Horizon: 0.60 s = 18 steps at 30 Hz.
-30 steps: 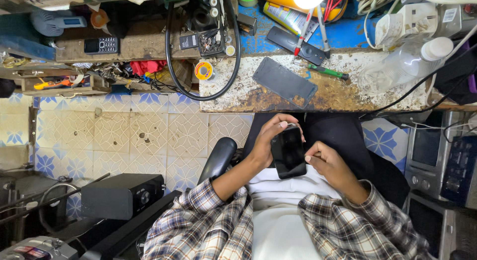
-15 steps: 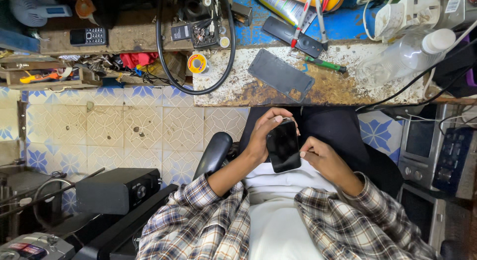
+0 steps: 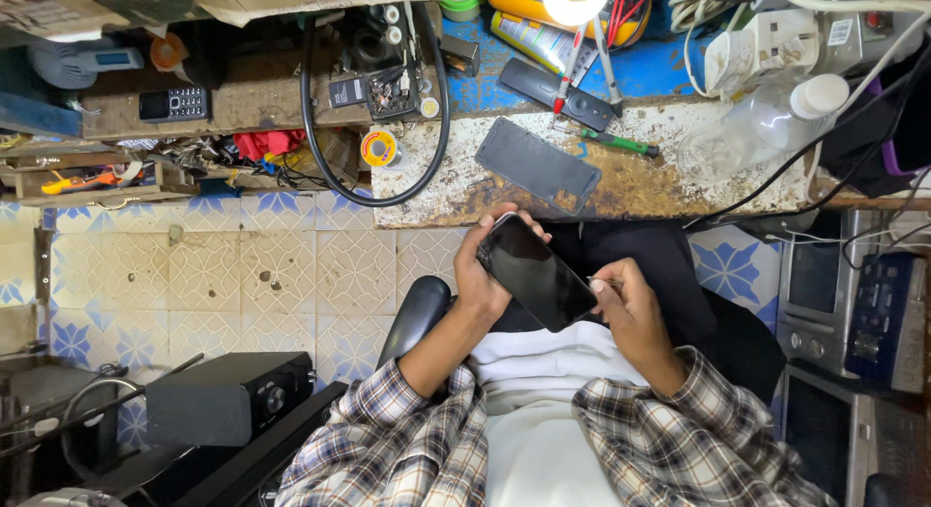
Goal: The person disassembles a smartphone by prying open the back cover with a metal tool. They separate the back cover from the main body, revealing the internal components, and then use a green screwdriver to work on the internal parts.
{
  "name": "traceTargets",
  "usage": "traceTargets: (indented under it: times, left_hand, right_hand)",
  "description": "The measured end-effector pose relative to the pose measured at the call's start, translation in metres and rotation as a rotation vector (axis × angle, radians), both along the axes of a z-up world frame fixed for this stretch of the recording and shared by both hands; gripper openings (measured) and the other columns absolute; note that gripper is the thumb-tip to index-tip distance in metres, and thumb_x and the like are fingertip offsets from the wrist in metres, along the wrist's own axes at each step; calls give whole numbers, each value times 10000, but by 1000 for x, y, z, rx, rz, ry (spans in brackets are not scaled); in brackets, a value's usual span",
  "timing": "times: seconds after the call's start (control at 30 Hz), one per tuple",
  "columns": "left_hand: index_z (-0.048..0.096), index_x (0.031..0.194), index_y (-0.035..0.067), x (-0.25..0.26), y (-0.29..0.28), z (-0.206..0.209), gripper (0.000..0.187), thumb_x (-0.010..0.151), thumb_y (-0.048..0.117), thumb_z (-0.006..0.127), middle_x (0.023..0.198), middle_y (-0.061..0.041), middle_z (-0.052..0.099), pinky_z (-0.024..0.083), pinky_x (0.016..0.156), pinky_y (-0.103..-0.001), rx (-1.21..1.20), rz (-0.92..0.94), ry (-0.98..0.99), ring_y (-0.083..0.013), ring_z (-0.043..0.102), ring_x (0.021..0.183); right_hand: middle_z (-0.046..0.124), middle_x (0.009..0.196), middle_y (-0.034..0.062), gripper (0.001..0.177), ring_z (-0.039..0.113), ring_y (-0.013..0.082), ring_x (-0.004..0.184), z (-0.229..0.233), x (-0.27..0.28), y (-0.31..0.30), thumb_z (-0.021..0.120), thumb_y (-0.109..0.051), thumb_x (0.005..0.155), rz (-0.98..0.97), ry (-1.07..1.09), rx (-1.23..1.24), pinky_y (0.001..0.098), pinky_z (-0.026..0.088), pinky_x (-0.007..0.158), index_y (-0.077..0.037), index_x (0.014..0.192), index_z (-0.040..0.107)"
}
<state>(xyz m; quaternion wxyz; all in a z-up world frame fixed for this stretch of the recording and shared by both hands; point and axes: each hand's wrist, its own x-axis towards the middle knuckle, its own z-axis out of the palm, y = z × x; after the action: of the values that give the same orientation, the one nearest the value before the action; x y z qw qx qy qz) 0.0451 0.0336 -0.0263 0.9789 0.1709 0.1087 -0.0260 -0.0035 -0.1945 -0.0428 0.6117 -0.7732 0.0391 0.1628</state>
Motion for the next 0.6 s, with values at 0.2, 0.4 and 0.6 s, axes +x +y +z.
traceTargets:
  times: [0.2,0.4,0.6]
  left_hand:
    - [620,1270,6,-4,3,14,390,1034,273,464,1114,-273,629,459,1088,-585,1,38,-23,-413,629,1090]
    - [571,1318,6,-3,12,17,432,1000,276,460,1235,-270,618,365,1200,-598,-16,-25,-52,-415,594,1235]
    - [500,1438,-71,-4,4,48,606,1060,390,391,1485,-356,486,350,1233,-568,21,-330,-127,-442,465,1431]
  right_hand:
    - [631,1051,183,275,634,195,690,9,-8,37,597,-195,1017,-233,110,476,319,588,423,12,1162,490]
    - [670,1050,205,227,610,144,561,37,9,36,612,-189,1016,-368,-24,461,242,511,388,-16,1119,508]
    - [709,1005,208,229,644,144,732,54,23,23,654,-193,1008,-418,-225,349,215,475,491,-2,1087,555]
